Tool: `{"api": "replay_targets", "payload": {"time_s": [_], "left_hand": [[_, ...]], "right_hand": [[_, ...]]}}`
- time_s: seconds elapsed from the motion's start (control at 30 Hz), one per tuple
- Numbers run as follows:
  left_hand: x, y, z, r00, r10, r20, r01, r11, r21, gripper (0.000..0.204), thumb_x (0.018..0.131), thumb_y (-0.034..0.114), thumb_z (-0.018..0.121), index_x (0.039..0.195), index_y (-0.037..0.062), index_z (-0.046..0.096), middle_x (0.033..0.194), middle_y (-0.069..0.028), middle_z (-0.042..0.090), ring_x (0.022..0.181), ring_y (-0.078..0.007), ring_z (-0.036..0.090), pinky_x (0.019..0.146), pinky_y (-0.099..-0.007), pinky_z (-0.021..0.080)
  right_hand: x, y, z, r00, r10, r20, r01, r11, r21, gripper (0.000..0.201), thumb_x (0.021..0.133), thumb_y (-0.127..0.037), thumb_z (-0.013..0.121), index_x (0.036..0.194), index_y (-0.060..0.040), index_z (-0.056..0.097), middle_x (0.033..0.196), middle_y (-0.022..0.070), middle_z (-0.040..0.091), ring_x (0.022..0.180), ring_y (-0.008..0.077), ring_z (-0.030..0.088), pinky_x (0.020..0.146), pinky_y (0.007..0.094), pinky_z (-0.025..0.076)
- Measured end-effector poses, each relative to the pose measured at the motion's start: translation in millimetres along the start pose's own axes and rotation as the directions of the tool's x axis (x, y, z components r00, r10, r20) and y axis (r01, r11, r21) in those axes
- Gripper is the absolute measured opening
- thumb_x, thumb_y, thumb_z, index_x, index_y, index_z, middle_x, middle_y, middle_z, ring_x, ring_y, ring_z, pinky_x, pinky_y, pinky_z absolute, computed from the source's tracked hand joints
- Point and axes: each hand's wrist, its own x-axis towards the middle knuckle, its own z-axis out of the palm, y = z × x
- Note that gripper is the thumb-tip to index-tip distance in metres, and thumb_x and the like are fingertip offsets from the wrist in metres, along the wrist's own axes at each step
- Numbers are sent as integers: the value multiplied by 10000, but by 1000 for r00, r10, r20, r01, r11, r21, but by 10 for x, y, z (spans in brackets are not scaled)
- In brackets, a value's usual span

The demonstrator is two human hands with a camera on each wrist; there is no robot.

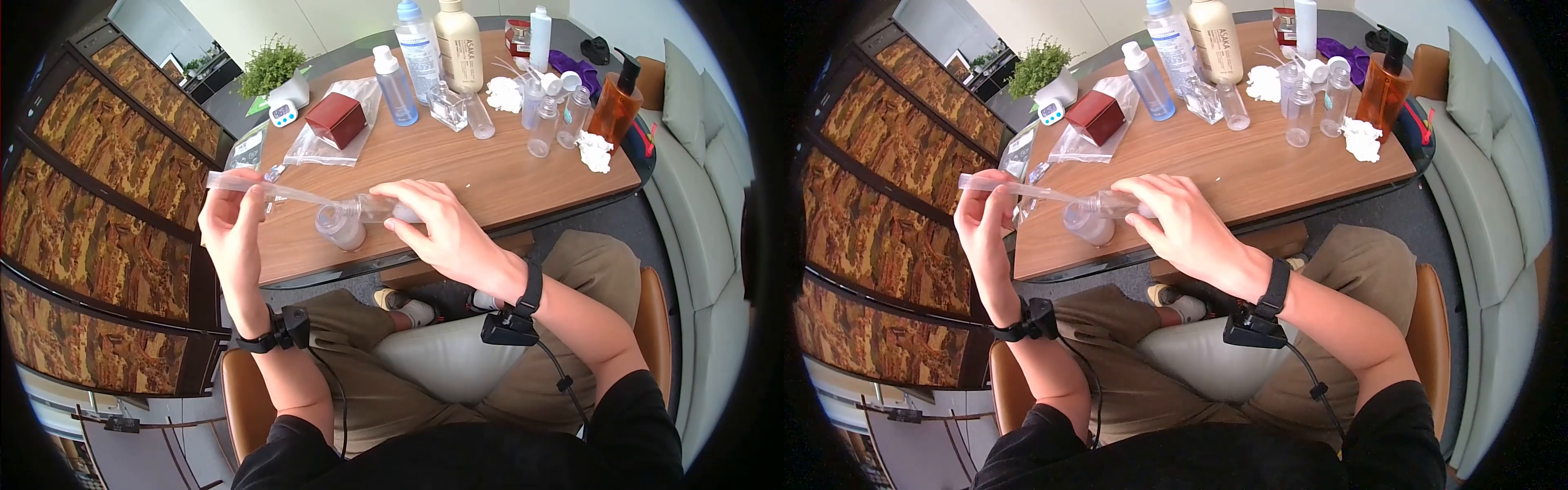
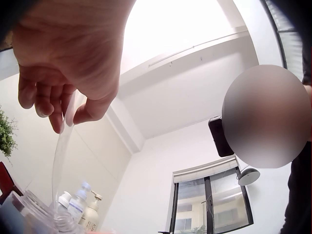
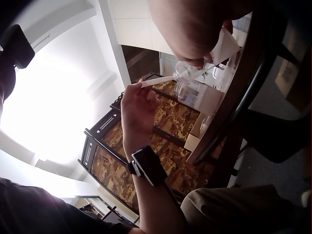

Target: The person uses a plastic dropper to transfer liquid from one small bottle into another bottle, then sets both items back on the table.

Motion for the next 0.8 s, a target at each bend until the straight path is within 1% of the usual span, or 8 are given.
{"api": "replay_targets", "payload": {"time_s": [0.13, 0.2, 0.23, 0.33, 0.43, 0.57, 0.67, 0.8], "left_hand": [[32, -10, -114, 998, 32, -51, -31, 999, 14, 132, 1065, 76, 683, 1159, -5, 728, 926, 11, 681, 741, -35, 497, 665, -219, 387], [39, -13, -130, 996, 38, -86, -34, 998, 47, 136, 1070, 102, 679, 1146, 1, 729, 887, 21, 664, 710, -37, 475, 636, -222, 358], [41, -30, -138, 996, 37, -87, -33, 998, 48, 136, 1070, 102, 679, 1146, 1, 729, 887, 21, 664, 710, -37, 475, 636, -222, 358], [40, -47, -144, 999, 17, -47, -14, 997, 70, 132, 1060, 102, 692, 1142, 9, 738, 905, 27, 672, 715, -30, 480, 643, -212, 362], [22, -28, -81, 996, -75, 42, 68, 986, 151, 136, 1043, 43, 705, 1170, 2, 731, 967, 24, 693, 793, -22, 534, 702, -208, 415], [1, -56, 58, 985, -80, 155, 58, 989, 139, 123, 1024, 55, 731, 1131, -3, 747, 888, 52, 640, 765, -16, 505, 675, -211, 395], [-6, -89, 68, 943, -184, 276, 92, 945, 314, 151, 1012, 107, 769, 1104, -12, 769, 756, 70, 599, 685, -18, 466, 606, -240, 358], [-11, -95, 107, 935, -191, 299, 102, 951, 291, 172, 1006, 128, 788, 1104, -13, 779, 751, 55, 611, 678, -21, 457, 602, -243, 353]], "right_hand": [[-1, -6, -10, 1000, -1, -1, 1, 1000, -11, 384, 1010, -75, 693, 1386, -15, 644, 1175, 164, 730, 1110, 371, 689, 1054, 512, 486], [4, -32, -43, 994, 86, 61, -87, 996, 12, 386, 1020, -89, 703, 1400, -33, 663, 1337, 163, 728, 1243, 373, 669, 1133, 482, 460], [3, -32, -42, 994, 86, 62, -86, 996, 12, 386, 1020, -89, 703, 1400, -33, 663, 1337, 163, 728, 1243, 373, 669, 1133, 482, 460], [3, -32, -40, 996, 73, 51, -74, 997, 17, 384, 1018, -89, 703, 1396, -31, 663, 1316, 165, 730, 1227, 373, 672, 1125, 483, 462], [6, -31, -39, 995, 81, 60, -82, 996, 24, 382, 1019, -93, 703, 1394, -30, 663, 1292, 164, 731, 1209, 373, 675, 1114, 483, 465], [7, -25, -33, 996, 74, 56, -75, 997, 22, 383, 1021, -95, 702, 1396, -31, 663, 1282, 162, 732, 1198, 372, 676, 1107, 482, 467], [6, -36, -35, 996, 73, 47, -74, 997, 21, 385, 1020, -94, 702, 1398, -32, 664, 1290, 162, 733, 1199, 371, 676, 1107, 482, 467], [-10, -23, -25, 997, 70, 38, -71, 997, 32, 387, 1018, -91, 701, 1400, -33, 665, 1301, 164, 733, 1196, 373, 678, 1106, 482, 470]]}}
